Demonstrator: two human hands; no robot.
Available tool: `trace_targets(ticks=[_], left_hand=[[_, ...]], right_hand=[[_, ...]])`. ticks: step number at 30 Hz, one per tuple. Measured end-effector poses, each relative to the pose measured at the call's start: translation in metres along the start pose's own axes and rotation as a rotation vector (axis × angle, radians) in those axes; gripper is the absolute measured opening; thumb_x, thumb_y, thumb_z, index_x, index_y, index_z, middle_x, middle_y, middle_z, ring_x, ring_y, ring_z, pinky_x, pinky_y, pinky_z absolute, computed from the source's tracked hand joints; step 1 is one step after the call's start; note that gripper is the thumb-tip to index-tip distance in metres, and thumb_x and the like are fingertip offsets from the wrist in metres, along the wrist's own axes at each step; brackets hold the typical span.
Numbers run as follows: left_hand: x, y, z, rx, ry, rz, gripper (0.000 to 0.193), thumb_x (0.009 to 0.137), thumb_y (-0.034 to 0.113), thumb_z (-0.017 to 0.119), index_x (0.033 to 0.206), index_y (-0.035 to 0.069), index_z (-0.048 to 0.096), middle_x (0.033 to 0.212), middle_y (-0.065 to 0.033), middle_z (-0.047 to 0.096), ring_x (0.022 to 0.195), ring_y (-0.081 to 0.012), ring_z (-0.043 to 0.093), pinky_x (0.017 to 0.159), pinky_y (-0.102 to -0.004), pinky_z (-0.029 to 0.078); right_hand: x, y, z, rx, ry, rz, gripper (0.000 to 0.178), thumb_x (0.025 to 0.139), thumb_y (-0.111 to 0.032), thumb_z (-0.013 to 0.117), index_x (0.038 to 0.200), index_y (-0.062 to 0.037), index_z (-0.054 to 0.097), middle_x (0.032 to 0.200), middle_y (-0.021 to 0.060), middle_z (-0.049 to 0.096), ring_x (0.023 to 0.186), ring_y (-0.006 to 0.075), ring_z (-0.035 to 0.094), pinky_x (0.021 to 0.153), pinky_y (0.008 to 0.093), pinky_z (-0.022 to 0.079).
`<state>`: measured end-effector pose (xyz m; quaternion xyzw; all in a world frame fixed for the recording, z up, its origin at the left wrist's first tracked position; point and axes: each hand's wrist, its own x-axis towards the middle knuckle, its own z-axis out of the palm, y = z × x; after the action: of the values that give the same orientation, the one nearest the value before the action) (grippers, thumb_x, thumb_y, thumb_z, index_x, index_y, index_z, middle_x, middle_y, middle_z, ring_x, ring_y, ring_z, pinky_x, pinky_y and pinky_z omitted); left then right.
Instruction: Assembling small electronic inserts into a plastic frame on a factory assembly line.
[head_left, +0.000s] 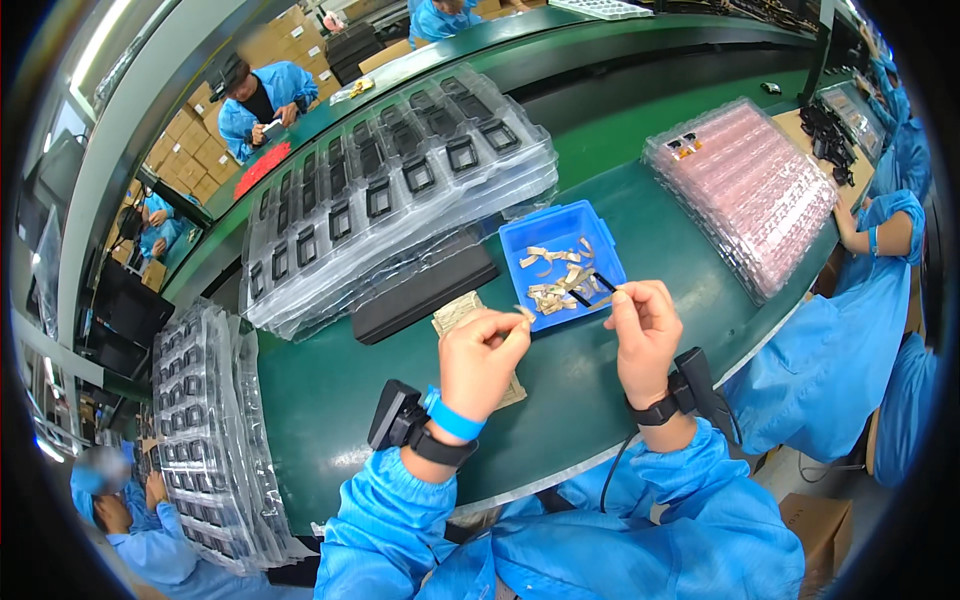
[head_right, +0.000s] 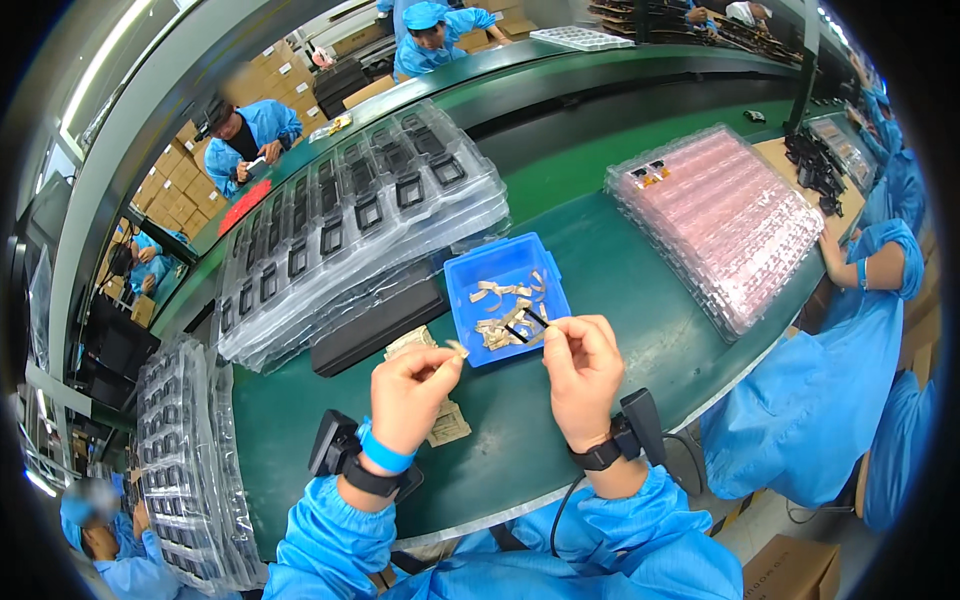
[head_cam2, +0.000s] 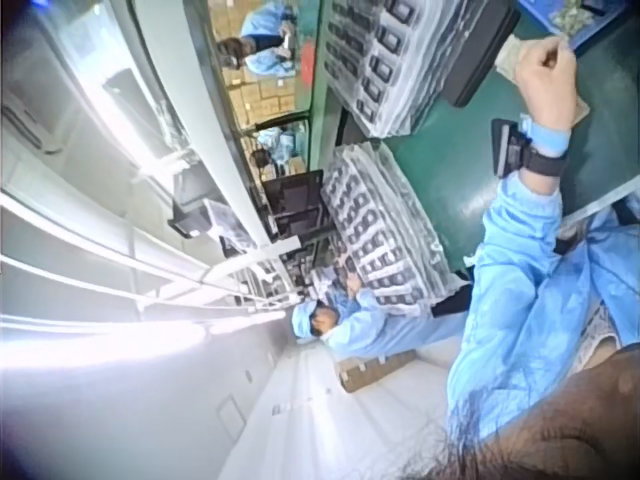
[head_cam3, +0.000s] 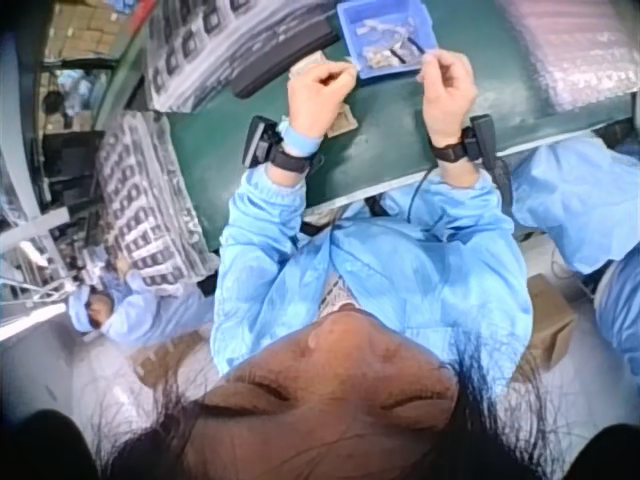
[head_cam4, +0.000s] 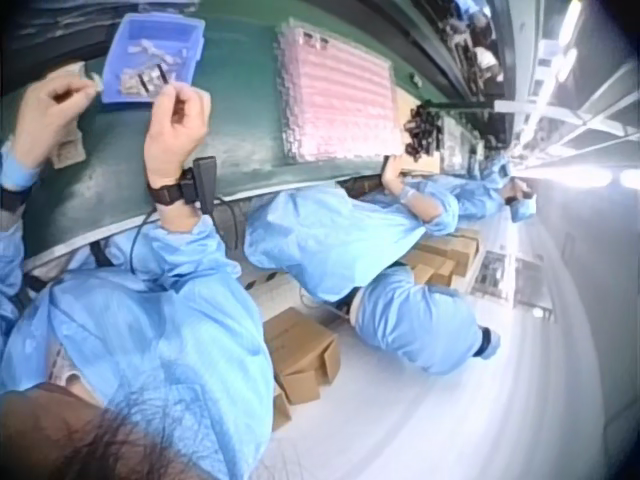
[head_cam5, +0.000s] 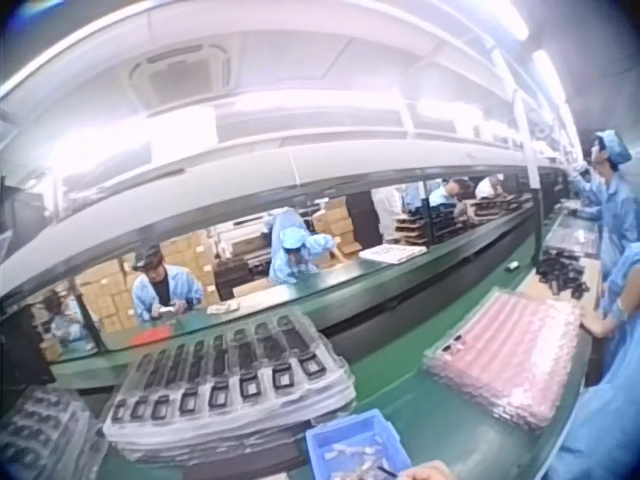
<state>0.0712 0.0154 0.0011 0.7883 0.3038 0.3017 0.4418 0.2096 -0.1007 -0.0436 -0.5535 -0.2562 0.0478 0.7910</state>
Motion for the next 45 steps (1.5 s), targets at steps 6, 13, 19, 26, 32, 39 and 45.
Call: trace_targets(ticks=[6,13,19,26,32,39,45], left_hand=[[0.033,-0.006,0.026,0.109,0.094,0.094,0.010,0.081,0.008,0.070,0.088,0.002,0.073,0.082,-0.0035,0.063,0.059,-0.0081,0.050,0.055,-0.0242,0.042],[0.040,-0.016,0.030,0.238,0.031,0.277,0.015,0.088,0.007,0.062,0.098,0.002,0.072,0.086,-0.0069,0.062,0.063,-0.0124,0.052,0.057,-0.0284,0.043],[0.042,-0.008,0.026,0.217,-0.011,0.193,0.016,0.089,0.007,0.061,0.100,0.001,0.071,0.088,-0.0087,0.065,0.065,-0.0158,0.058,0.060,-0.0290,0.047],[0.046,-0.012,0.029,0.195,-0.040,0.210,0.017,0.089,0.008,0.057,0.098,0.000,0.070,0.091,-0.0180,0.068,0.075,-0.0317,0.066,0.067,-0.0384,0.051],[0.048,-0.009,0.028,0.294,-0.020,0.316,0.017,0.091,0.008,0.057,0.096,-0.001,0.070,0.085,-0.0141,0.068,0.068,-0.0189,0.063,0.063,-0.0310,0.050],[0.045,-0.015,0.028,0.222,-0.041,0.237,0.015,0.084,0.003,0.057,0.090,0.001,0.070,0.083,-0.0094,0.066,0.062,-0.0138,0.056,0.058,-0.0281,0.045],[0.033,0.005,0.020,0.174,0.007,0.205,0.011,0.086,0.008,0.063,0.086,0.000,0.070,0.078,-0.0063,0.062,0.060,-0.0101,0.052,0.055,-0.0256,0.041]], right_hand=[[-0.002,0.016,-0.004,-0.228,0.072,-0.104,0.004,0.083,0.000,0.067,0.086,-0.0008,0.066,0.078,0.0044,0.058,0.065,0.0119,0.056,0.059,0.0256,0.046],[0.001,0.010,-0.003,-0.319,0.059,-0.224,0.005,0.083,0.001,0.067,0.087,-0.0011,0.066,0.075,0.0047,0.057,0.061,0.0120,0.056,0.056,0.0257,0.044],[0.000,0.010,-0.003,-0.315,0.053,-0.242,0.006,0.082,0.002,0.068,0.087,-0.0011,0.066,0.075,0.0046,0.057,0.061,0.0118,0.055,0.055,0.0253,0.044],[0.002,0.012,-0.002,-0.335,0.051,-0.253,0.007,0.082,0.002,0.068,0.087,-0.0015,0.066,0.074,0.0048,0.057,0.060,0.0124,0.055,0.054,0.0258,0.044],[0.001,0.007,-0.002,-0.340,0.053,-0.284,0.007,0.082,0.002,0.067,0.087,-0.0020,0.066,0.074,0.0047,0.057,0.059,0.0122,0.055,0.054,0.0259,0.043],[-0.003,0.009,-0.003,-0.341,0.041,-0.256,0.006,0.082,0.001,0.068,0.086,-0.0024,0.066,0.074,0.0051,0.057,0.059,0.0128,0.056,0.054,0.0265,0.044],[-0.003,0.007,-0.001,-0.349,0.003,-0.277,0.006,0.081,-0.001,0.069,0.086,-0.0031,0.066,0.074,0.0051,0.057,0.059,0.0132,0.057,0.053,0.0271,0.046]])
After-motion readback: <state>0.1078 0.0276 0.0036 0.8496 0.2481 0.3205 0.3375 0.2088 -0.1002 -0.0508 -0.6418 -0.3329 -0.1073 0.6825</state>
